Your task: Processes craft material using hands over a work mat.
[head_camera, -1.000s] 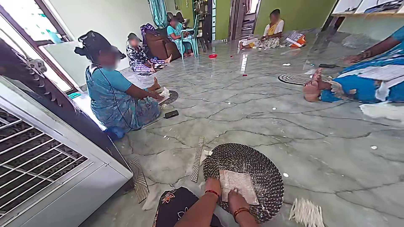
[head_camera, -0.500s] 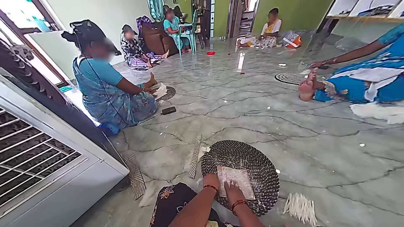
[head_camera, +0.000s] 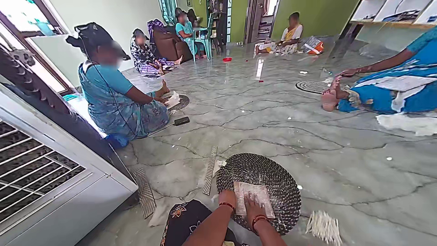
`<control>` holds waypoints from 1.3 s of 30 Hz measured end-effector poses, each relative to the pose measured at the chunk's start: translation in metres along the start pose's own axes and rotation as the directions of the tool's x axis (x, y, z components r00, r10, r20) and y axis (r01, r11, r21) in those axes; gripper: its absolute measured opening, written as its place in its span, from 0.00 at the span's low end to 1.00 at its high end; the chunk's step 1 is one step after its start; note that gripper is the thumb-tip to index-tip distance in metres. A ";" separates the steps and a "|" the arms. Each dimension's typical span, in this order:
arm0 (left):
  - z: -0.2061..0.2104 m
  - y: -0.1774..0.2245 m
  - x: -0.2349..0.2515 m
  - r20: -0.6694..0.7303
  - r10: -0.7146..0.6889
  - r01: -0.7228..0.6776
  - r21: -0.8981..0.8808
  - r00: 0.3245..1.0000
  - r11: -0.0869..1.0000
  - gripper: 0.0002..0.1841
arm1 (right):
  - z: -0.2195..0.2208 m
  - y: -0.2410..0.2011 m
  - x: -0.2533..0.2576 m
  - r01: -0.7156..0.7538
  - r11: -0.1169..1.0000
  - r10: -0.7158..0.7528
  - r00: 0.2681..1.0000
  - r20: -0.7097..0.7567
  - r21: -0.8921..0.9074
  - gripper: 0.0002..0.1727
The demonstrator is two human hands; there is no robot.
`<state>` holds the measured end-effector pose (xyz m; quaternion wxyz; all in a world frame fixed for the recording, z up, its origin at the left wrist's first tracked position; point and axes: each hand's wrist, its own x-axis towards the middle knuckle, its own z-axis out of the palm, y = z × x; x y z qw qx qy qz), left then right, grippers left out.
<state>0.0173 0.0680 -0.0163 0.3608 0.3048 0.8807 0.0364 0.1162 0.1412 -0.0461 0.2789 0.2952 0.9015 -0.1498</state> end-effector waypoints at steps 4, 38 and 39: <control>0.000 0.001 -0.004 0.005 -0.014 0.014 -0.001 1.000 1.000 0.20 | -0.001 -0.018 -0.012 -0.041 0.999 0.041 0.999 -0.022 0.021 0.35; 0.001 0.000 0.005 0.010 0.009 -0.009 -0.017 1.000 1.000 0.20 | -0.001 -0.008 0.001 -0.046 0.998 0.048 0.998 -0.032 0.044 0.44; 0.001 0.001 0.004 0.010 0.005 -0.005 -0.018 1.000 1.000 0.20 | -0.003 -0.014 -0.004 -0.074 0.995 0.076 0.997 -0.021 0.060 0.41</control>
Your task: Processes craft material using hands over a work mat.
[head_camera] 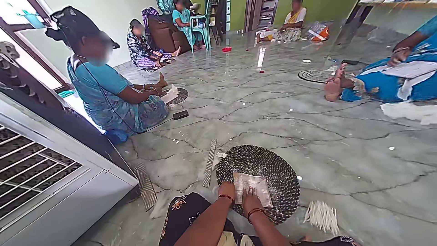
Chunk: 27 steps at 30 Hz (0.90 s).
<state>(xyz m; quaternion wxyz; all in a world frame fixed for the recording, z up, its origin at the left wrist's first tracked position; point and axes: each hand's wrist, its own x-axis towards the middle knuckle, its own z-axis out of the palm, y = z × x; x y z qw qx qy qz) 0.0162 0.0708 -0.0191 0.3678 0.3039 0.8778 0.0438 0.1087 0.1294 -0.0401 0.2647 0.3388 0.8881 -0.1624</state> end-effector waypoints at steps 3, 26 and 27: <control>0.002 0.002 -0.007 -0.007 -0.025 0.025 0.009 1.000 1.000 0.21 | -0.004 -0.016 -0.019 -0.092 0.995 0.091 0.996 0.027 0.046 0.27; 0.000 0.000 -0.006 -0.012 -0.004 0.004 -0.002 1.000 1.000 0.19 | -0.010 -0.012 -0.017 -0.026 1.000 0.026 0.999 -0.027 0.013 0.40; 0.000 -0.001 -0.005 -0.013 0.004 -0.004 0.002 1.000 1.000 0.19 | -0.012 -0.005 -0.014 0.013 1.000 -0.013 0.999 -0.031 -0.018 0.48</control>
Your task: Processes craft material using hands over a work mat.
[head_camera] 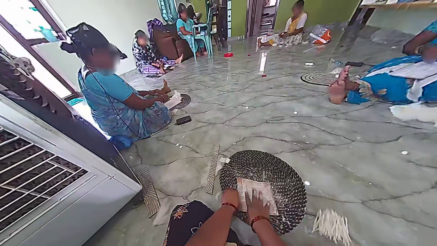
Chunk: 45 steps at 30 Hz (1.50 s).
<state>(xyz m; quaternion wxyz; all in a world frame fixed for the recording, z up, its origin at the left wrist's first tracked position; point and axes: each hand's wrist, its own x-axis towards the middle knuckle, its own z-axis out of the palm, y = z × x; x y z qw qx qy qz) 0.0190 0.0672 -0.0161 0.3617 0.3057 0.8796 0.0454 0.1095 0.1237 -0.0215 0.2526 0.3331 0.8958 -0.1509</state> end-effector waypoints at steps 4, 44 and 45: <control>0.002 0.000 0.011 -0.022 0.029 -0.028 0.010 0.999 1.000 0.20 | 0.005 0.023 0.023 0.058 0.998 -0.056 0.998 0.040 -0.038 0.52; 0.000 -0.002 0.010 -0.033 -0.002 0.000 -0.062 0.999 0.998 0.20 | 0.006 0.011 0.021 0.063 0.998 -0.062 0.998 0.021 -0.020 0.39; -0.001 -0.002 0.009 -0.025 -0.004 0.002 -0.057 1.000 0.998 0.20 | 0.007 0.006 0.018 0.030 0.999 -0.029 0.999 0.025 -0.018 0.37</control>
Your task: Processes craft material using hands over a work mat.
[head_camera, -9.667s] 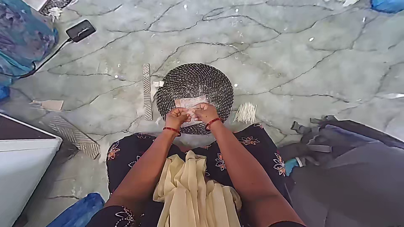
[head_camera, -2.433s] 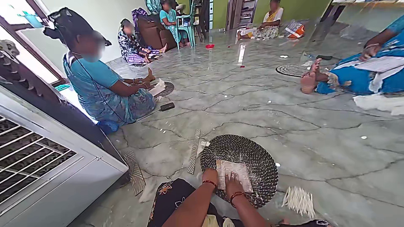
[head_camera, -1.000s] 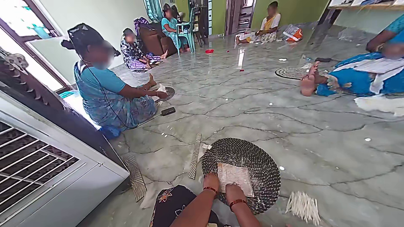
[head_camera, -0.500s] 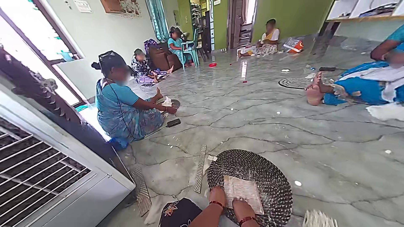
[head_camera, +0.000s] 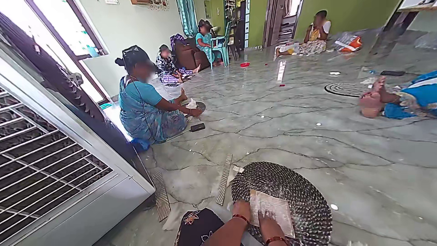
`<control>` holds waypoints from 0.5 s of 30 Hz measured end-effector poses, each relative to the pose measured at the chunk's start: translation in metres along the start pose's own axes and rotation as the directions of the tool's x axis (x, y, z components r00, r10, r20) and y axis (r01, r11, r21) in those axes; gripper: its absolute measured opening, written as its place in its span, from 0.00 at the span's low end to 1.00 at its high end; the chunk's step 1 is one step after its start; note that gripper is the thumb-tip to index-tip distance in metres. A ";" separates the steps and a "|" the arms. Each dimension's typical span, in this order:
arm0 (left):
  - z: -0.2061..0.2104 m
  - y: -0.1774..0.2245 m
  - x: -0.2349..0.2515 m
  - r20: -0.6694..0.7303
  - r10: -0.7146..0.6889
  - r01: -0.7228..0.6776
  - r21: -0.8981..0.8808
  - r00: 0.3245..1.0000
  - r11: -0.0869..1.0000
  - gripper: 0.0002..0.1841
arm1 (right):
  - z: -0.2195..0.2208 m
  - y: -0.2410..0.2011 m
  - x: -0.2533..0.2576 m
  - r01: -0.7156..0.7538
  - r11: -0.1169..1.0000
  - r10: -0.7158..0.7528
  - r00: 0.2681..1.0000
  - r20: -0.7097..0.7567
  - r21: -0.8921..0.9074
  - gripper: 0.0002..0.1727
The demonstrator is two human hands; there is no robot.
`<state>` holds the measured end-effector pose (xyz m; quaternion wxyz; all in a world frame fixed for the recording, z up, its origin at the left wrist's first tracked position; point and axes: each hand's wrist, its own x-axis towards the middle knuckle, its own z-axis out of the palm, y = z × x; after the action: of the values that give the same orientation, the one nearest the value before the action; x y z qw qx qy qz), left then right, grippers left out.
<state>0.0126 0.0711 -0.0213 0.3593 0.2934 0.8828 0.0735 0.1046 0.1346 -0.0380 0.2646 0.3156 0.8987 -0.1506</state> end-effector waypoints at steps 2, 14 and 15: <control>0.000 0.001 -0.003 0.026 -0.006 0.006 -0.008 1.000 1.000 0.19 | 0.000 -0.008 -0.008 -0.068 0.997 0.068 0.998 0.015 0.023 0.30; -0.001 0.000 0.003 -0.008 -0.016 0.016 -0.027 1.000 1.000 0.20 | 0.001 0.014 0.008 0.033 0.999 -0.034 0.999 -0.025 -0.025 0.45; -0.002 0.000 0.003 -0.006 -0.016 0.016 -0.029 1.000 0.999 0.20 | 0.004 0.011 0.008 0.023 1.000 -0.023 0.999 -0.035 -0.016 0.43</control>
<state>0.0099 0.0730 -0.0217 0.3613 0.2811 0.8851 0.0843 0.1081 0.1454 -0.0473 0.2493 0.3058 0.9080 -0.1411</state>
